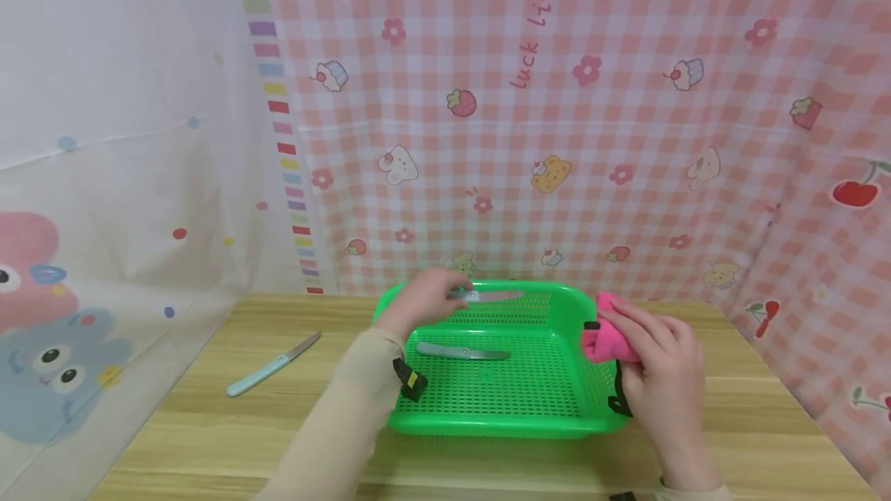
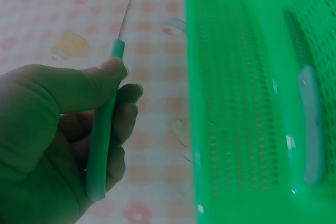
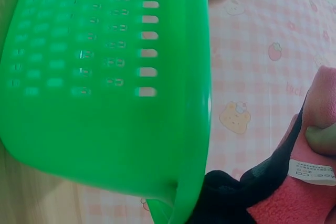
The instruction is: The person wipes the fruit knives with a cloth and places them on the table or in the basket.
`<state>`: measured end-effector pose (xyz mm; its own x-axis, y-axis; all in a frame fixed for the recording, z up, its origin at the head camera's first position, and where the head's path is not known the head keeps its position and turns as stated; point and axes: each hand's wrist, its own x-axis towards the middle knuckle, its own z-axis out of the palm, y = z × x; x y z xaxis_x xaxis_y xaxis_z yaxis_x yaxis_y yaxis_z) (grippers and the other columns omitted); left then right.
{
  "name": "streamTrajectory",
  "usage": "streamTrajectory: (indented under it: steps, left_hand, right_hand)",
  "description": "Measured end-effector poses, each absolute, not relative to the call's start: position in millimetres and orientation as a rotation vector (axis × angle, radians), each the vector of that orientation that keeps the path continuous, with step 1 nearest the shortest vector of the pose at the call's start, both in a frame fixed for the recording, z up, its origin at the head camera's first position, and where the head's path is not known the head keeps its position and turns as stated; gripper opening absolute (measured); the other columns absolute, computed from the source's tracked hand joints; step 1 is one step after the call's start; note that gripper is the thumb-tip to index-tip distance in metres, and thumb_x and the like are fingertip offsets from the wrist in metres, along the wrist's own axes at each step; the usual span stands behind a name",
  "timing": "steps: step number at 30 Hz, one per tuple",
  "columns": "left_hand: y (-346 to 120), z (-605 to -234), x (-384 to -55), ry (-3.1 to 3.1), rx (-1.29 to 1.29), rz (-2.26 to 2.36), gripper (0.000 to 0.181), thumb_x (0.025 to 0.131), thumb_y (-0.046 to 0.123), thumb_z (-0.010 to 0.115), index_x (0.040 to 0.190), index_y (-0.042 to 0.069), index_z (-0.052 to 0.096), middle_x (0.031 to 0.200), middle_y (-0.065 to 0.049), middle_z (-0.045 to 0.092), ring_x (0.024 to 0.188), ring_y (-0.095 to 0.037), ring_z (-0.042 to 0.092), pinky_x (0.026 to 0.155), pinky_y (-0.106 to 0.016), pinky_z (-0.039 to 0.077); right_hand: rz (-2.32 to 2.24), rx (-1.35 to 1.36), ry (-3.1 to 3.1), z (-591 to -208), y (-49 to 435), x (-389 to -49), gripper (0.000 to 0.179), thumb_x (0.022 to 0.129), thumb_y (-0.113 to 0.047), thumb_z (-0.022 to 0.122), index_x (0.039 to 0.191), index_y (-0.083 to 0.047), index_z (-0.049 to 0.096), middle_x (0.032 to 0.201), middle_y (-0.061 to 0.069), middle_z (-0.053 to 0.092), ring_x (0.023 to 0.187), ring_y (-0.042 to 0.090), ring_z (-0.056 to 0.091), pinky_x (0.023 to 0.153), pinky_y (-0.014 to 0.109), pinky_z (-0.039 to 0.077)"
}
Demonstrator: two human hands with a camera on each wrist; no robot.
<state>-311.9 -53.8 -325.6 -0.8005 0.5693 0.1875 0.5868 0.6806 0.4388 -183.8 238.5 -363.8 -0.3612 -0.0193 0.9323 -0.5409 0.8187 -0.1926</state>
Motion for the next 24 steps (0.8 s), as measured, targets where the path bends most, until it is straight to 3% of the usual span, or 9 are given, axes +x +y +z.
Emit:
streamTrajectory:
  steps: [7,24]
  left_hand:
    - [-56.5,-347.6,-331.7,-2.948,-0.972,-0.735,0.02,0.092,0.011,0.07,0.112,0.01,0.071,0.106,-0.001,0.07,0.094,-0.014,0.065,0.084,-0.032,0.053]
    - [-51.0,-388.9,-357.5,-3.028,-0.922,-0.566,0.016,0.09,0.009,0.072,0.106,0.013,0.075,0.105,0.001,0.071,0.102,-0.018,0.064,0.09,-0.034,0.051]
  right_hand:
    - [0.593,0.414,-1.873,-362.9,244.3,-182.7,0.052,0.064,0.02,0.062,0.106,-0.007,0.076,0.115,0.012,0.07,0.093,0.04,0.054,0.079,0.052,0.036]
    - [0.591,0.369,-1.855,-360.6,259.1,-183.4,0.046,0.068,0.018,0.061,0.104,-0.005,0.076,0.114,0.013,0.071,0.094,0.041,0.055,0.082,0.045,0.034]
